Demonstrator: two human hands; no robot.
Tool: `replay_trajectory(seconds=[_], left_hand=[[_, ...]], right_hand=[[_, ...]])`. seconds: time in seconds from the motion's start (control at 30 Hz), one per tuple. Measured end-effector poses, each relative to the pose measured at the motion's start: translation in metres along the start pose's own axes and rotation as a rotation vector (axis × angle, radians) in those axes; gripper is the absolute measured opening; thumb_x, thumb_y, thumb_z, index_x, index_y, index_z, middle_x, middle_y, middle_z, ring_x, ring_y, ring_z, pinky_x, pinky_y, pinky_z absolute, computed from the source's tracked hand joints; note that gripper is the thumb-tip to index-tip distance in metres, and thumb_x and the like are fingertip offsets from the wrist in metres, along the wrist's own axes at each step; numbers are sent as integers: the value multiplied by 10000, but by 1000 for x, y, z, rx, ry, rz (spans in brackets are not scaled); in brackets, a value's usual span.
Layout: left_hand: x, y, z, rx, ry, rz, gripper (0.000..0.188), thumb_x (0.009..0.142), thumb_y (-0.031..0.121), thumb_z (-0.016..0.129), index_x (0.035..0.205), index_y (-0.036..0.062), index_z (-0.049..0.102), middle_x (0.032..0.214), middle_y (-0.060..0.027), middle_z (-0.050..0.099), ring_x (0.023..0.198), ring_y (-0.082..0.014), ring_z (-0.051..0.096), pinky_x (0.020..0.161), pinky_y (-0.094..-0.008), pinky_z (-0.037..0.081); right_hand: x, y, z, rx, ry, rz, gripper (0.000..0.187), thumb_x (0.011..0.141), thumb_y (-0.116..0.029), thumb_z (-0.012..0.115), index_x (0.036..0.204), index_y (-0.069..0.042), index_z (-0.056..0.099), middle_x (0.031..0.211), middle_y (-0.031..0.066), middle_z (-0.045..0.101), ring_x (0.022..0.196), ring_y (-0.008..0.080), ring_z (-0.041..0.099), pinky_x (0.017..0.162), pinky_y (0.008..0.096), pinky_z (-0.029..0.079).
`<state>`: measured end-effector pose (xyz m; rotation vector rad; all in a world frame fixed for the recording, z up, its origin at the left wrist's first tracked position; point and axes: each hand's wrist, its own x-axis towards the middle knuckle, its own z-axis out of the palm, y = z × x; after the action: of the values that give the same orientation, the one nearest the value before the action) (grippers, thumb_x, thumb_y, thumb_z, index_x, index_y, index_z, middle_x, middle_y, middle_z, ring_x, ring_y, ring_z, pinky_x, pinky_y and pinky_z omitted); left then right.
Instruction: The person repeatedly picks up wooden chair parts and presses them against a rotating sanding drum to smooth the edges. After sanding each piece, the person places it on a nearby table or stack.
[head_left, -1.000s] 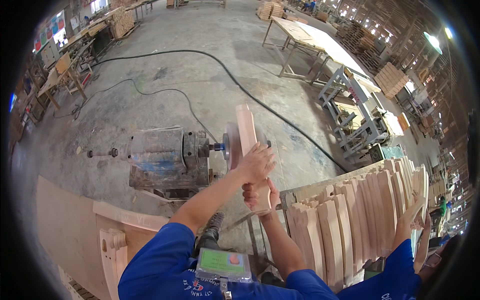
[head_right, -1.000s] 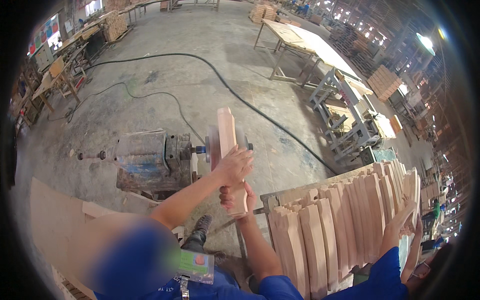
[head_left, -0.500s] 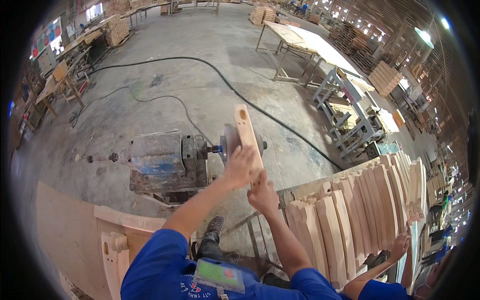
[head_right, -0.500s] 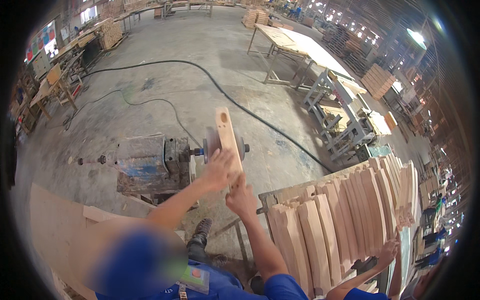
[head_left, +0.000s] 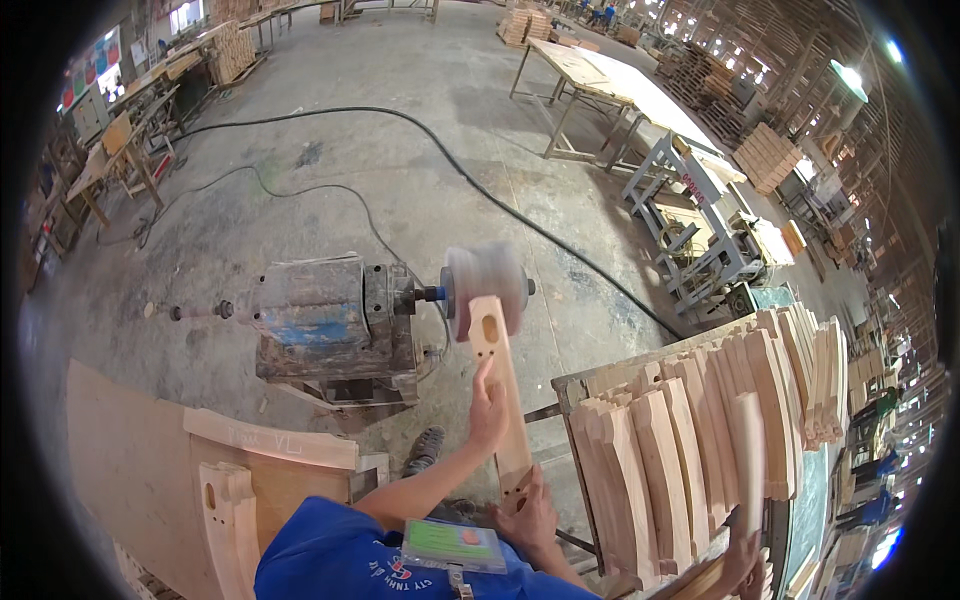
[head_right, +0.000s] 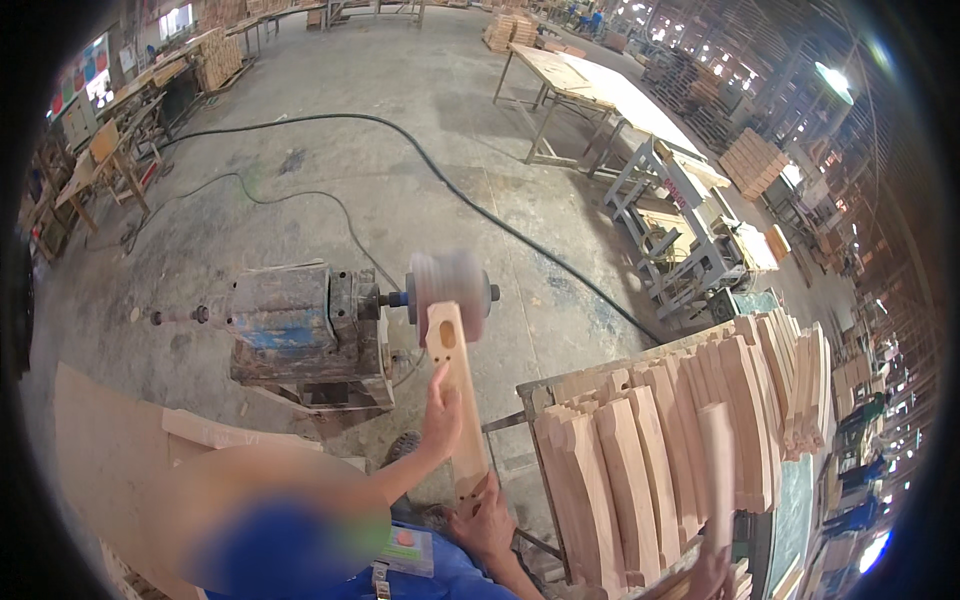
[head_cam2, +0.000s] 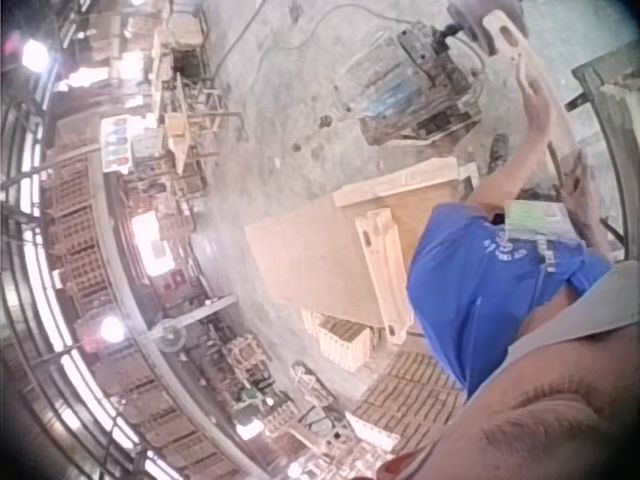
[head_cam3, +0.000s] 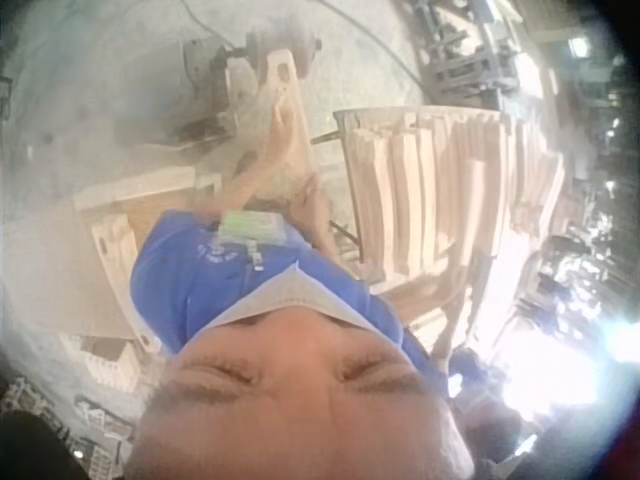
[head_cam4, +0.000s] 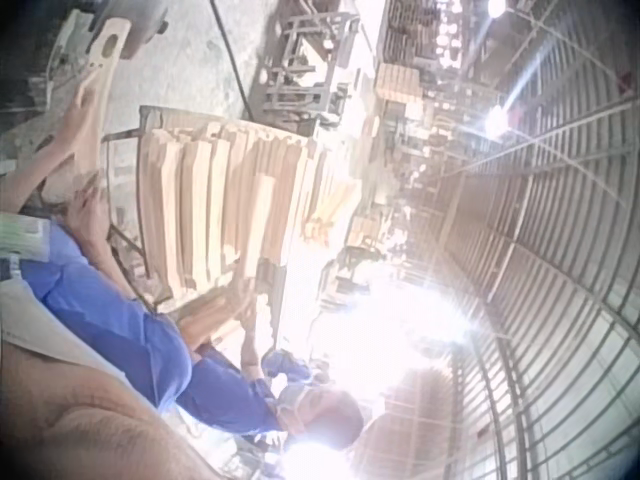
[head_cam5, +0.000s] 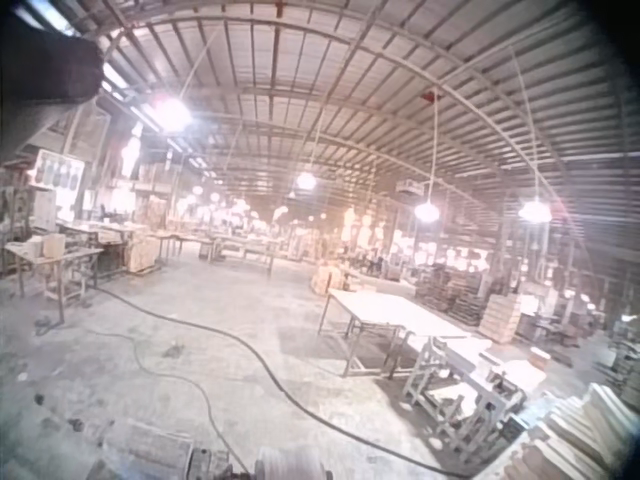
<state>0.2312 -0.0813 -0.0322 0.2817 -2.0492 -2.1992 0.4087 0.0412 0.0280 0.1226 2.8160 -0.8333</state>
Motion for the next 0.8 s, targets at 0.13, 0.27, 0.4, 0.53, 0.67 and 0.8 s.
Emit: replay_trajectory(seconds=[0.13,0.27,0.4,0.53,0.67,0.8], left_hand=[[37,30,24,-409,-8,-87,566,1151,237,470,1649,37,292,1648,-178,394,1505,-298,409,1241,-401,320],[60,39,34,-155,129,228,511,1125,227,515,1598,68,407,1625,-171,425,1535,-292,369,1264,-443,289],[66,29,8,655,-54,712,428,1026,140,596,1438,28,613,1606,-207,467,1565,-408,332,1288,-562,259],[85,29,3,608,-289,783,359,964,100,626,1299,14,726,1620,-171,492,1606,-431,269,1314,-597,229],[95,25,-11,564,-224,785,370,954,96,626,1303,18,719,1612,-139,499,1598,-405,293,1326,-581,224],[92,25,-9,580,-206,787,361,938,87,627,1276,-3,717,1580,-137,509,1597,-392,289,1332,-562,225]], right_hand=[[62,47,-27,834,-459,211,867,875,-307,867,1547,22,429,1326,211,660,1124,341,727,853,454,617],[118,44,-29,1215,-795,248,761,868,-160,839,1522,-38,470,1226,154,695,1019,259,729,851,420,635],[121,22,-19,319,-193,-19,693,856,-92,779,1463,-48,448,1155,160,674,953,241,722,805,403,626],[120,44,-5,1190,-690,375,711,819,-31,769,1442,-72,429,1108,135,653,813,206,712,650,369,595],[125,43,-4,977,-580,319,708,806,10,776,1422,-79,439,1050,95,646,751,199,680,639,378,613],[121,35,-3,904,-450,265,467,799,-22,793,1210,-59,575,976,77,653,751,209,686,642,382,615]])
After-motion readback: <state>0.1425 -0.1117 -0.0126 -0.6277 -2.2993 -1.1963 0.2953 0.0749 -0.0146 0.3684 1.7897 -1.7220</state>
